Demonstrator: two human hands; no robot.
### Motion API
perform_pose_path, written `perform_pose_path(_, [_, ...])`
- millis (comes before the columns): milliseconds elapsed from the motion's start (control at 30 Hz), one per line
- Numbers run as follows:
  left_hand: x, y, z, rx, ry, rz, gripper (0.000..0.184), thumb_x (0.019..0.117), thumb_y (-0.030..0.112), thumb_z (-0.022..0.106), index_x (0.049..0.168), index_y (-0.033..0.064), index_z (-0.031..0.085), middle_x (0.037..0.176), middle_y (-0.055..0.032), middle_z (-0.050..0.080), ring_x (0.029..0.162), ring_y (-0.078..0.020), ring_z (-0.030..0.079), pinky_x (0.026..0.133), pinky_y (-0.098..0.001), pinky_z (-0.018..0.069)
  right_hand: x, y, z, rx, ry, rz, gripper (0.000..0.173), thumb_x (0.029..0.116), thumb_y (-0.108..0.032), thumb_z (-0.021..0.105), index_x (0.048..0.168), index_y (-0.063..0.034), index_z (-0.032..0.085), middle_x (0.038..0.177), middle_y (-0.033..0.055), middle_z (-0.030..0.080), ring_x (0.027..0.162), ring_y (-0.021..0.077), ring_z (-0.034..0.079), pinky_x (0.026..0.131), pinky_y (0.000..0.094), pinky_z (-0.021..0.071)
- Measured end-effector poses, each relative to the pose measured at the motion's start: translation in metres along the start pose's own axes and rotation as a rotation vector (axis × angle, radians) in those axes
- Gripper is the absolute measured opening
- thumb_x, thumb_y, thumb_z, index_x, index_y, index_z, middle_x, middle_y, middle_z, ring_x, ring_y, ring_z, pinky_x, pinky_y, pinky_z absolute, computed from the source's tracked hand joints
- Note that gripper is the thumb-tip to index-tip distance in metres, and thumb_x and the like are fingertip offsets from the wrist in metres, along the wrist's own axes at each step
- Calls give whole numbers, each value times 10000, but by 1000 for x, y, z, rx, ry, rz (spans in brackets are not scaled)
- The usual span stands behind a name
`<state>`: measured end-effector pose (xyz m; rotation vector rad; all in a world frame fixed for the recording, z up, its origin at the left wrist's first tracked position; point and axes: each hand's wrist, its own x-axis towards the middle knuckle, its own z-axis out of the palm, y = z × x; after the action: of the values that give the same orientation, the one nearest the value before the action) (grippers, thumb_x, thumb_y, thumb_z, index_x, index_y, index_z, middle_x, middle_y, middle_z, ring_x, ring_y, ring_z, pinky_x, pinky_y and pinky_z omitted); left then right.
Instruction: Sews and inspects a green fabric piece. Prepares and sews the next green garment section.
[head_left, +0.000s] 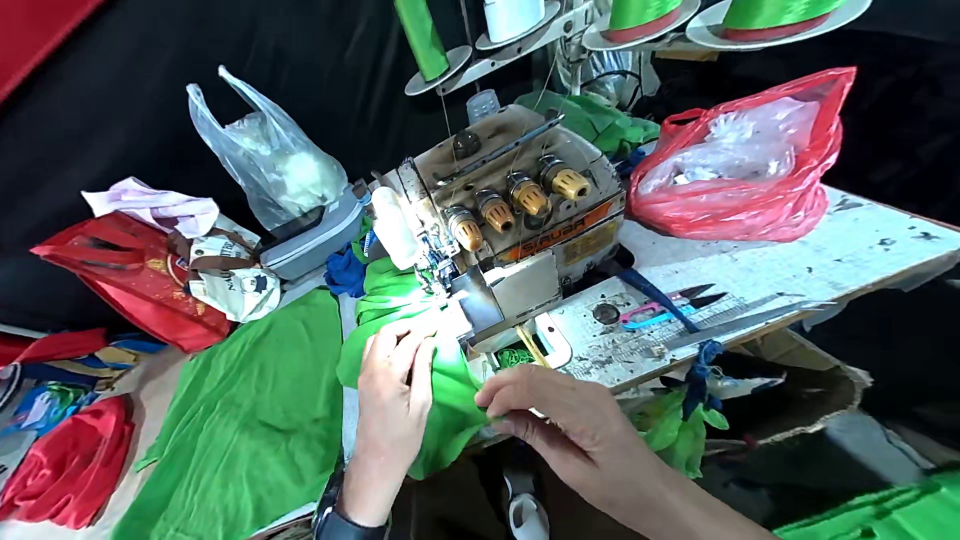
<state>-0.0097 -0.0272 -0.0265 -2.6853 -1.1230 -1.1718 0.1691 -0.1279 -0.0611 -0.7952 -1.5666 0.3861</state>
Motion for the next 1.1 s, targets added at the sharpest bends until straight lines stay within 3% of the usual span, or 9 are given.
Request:
perform_pose_path(233, [10, -12, -16, -73, -205, 56, 281, 1018, 229, 532, 1171, 142, 751, 1177, -20, 684, 1103, -132, 616, 964, -347, 493, 28, -20, 20, -33, -112, -227, 175, 1074, -129, 502, 1016, -46, 645, 1029, 112, 676, 1015, 193, 656, 917, 273, 532])
perform_pose_path(400, [3, -2, -4, 114, -166, 125, 308, 996, 282, 548, 1186, 144, 747, 1099, -66, 651, 1014, -216, 597, 859, -431, 468, 9, -12, 3, -207, -168, -197, 194, 1074, -160, 498, 996, -82, 658, 931, 79, 674, 905, 203, 655, 819, 277, 544])
perform_pose_path(467, [-3, 1, -1, 174, -138, 157, 308, 1002, 308, 571, 1204, 142, 733, 1120, -75, 660, 1025, -242, 605, 869, -455, 467, -9, 3, 2, -241, -195, -123, 196, 1065, -164, 512, 976, -86, 667, 934, 76, 678, 894, 196, 668, 794, 279, 561])
perform_pose_path(567, [-8, 1, 3, 206, -117, 179, 330, 1000, 331, 586, 1222, 135, 731, 1225, -96, 656, 1076, -274, 609, 904, -480, 469, -36, 23, 7, -176, -178, -24, 178, 1060, -177, 539, 999, -81, 678, 1076, 74, 711, 1016, 148, 686, 888, 237, 557])
perform_pose_path(667, [-11, 4, 6, 211, -122, 149, 371, 1011, 329, 549, 1266, 107, 704, 1288, -116, 642, 1133, -292, 604, 931, -493, 465, -46, 26, 9, -129, -115, -31, 168, 1066, -186, 538, 1024, -85, 666, 1111, 66, 707, 1059, 123, 674, 931, 217, 540])
perform_pose_path(833, [-15, 16, 15, 246, -62, 129, 371, 992, 332, 588, 1281, 137, 713, 1201, -139, 664, 1053, -314, 618, 879, -487, 469, -55, 20, 0, -142, -95, 3, 153, 1068, -175, 533, 1034, -97, 661, 1141, 70, 707, 1035, 132, 672, 899, 225, 537])
perform_pose_path(933, [-14, 10, 17, 224, -54, 130, 373, 1018, 369, 543, 1267, 157, 722, 1251, -121, 661, 1100, -288, 612, 904, -478, 449, -52, 18, -3, -159, -103, 27, 147, 1067, -188, 538, 1041, -110, 659, 1146, 58, 703, 1028, 127, 664, 892, 220, 530])
perform_pose_path(1033, [-8, 5, 15, 157, -75, 146, 382, 1032, 361, 525, 1284, 143, 711, 1331, -118, 637, 1194, -270, 596, 978, -471, 448, -42, 10, -5, -119, -95, 98, 163, 1047, -162, 580, 1038, -74, 716, 1140, 110, 734, 1062, 180, 696, 938, 283, 541])
perform_pose_path(1100, [-5, 3, 15, 109, -82, 142, 409, 1024, 361, 540, 1309, 111, 693, 1353, -120, 633, 1224, -281, 594, 1007, -485, 455, -40, 22, -2, -177, -79, 19, 162, 1063, -219, 550, 1036, -116, 672, 1128, 43, 714, 1023, 118, 668, 899, 217, 529])
